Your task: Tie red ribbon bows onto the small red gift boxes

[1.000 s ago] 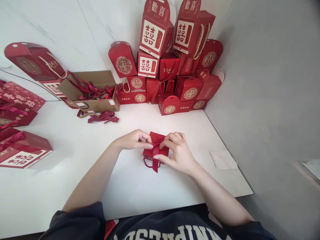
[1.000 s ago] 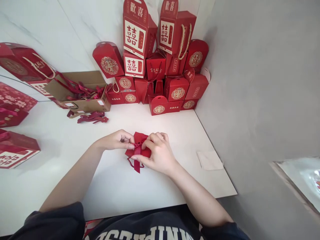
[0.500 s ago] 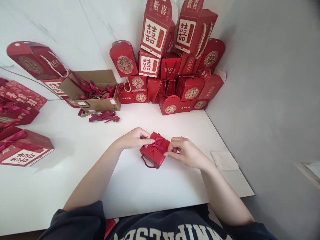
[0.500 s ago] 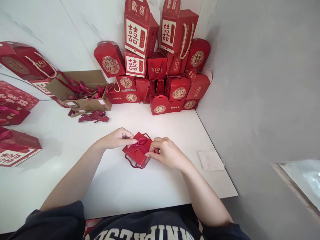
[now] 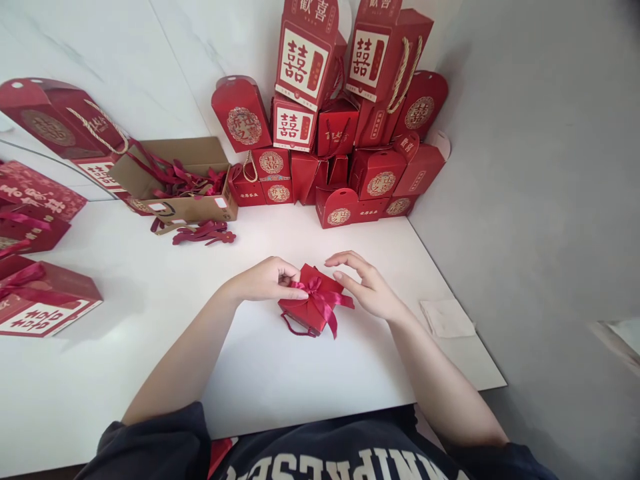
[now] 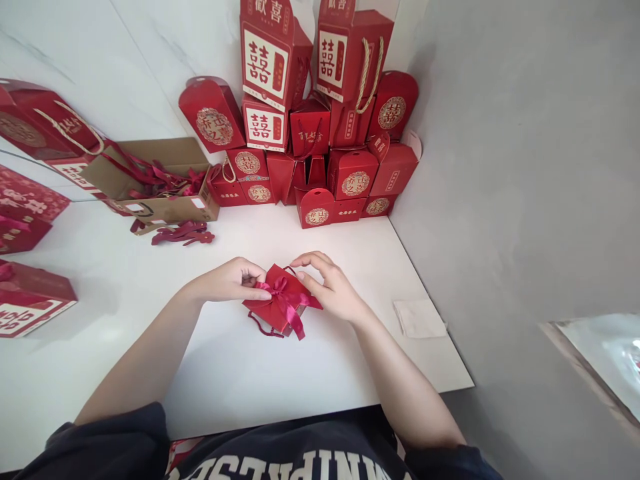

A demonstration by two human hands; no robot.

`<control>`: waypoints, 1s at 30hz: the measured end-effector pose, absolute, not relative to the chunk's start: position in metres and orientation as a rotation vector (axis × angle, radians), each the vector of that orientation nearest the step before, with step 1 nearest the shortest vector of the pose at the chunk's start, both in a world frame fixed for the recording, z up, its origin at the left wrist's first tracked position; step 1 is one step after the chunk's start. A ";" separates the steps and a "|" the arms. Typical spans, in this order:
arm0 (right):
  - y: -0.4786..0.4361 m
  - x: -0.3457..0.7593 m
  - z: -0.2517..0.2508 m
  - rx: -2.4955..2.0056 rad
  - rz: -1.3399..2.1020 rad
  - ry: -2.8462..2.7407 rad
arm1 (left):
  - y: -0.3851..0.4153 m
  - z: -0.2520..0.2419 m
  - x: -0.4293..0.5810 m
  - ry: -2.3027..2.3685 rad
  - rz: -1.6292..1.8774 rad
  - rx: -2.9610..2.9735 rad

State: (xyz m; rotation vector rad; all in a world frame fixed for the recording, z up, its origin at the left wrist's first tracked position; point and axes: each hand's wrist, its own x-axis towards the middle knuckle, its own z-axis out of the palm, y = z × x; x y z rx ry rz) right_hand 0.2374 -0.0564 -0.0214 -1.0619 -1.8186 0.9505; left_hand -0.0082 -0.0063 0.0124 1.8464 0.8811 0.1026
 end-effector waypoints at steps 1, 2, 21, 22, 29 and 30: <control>-0.055 0.231 -0.025 -1.030 0.975 -1.825 | -0.007 0.013 -0.007 0.885 0.107 1.862; -0.055 0.225 -0.027 -1.014 0.994 -1.837 | -0.008 0.014 -0.006 0.888 0.116 1.875; -0.065 0.206 -0.028 -1.152 0.536 -1.909 | -0.013 0.015 -0.003 0.883 0.139 1.924; -0.066 0.206 -0.028 -1.167 0.491 -1.902 | -0.013 0.016 -0.003 0.883 0.150 1.918; -0.069 0.211 -0.031 -1.242 0.232 -1.966 | -0.011 0.017 -0.004 0.871 0.212 1.889; -0.070 0.210 -0.032 -1.240 0.212 -1.970 | -0.011 0.017 -0.004 0.869 0.208 1.887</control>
